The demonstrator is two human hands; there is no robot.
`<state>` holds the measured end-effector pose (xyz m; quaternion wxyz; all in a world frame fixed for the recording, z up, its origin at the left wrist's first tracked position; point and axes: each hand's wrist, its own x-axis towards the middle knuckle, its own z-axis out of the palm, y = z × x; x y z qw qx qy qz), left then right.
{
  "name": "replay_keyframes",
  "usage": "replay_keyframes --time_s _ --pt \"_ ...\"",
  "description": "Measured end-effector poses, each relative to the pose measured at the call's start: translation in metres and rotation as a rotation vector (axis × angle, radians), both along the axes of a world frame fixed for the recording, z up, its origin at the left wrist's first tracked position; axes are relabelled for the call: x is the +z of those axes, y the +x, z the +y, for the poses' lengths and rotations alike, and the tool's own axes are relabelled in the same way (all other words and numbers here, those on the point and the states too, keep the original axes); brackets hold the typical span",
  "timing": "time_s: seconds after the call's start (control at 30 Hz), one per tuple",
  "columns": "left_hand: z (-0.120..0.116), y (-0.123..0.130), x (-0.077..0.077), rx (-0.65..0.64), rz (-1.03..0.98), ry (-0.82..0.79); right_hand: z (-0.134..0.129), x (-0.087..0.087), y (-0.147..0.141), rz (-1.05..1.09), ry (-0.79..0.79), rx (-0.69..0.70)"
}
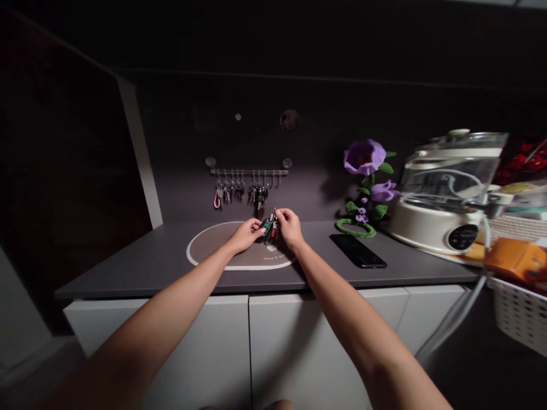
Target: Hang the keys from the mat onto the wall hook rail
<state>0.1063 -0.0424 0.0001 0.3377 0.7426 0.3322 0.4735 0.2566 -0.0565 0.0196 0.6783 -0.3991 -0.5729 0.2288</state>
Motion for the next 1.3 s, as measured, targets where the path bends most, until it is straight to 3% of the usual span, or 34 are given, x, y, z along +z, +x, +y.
replay_keyframes --time_s 0.13,0.23,0.47,0.8,1.3 --pt "0.008 0.002 -0.005 0.194 0.172 0.198 0.007 0.006 0.003 0.027 0.005 -0.017" --pt "0.011 0.004 -0.007 0.251 0.248 0.291 0.015 0.014 0.006 0.015 0.007 -0.035" --pt "0.006 0.006 -0.001 0.366 0.323 0.305 0.046 0.041 0.006 0.015 0.02 -0.058" --pt "0.002 0.008 0.003 0.428 0.371 0.285 0.095 0.074 0.002 0.13 -0.041 -0.193" --pt "0.005 0.007 0.002 0.444 0.404 0.26 0.122 0.08 0.002 0.214 -0.144 -0.326"
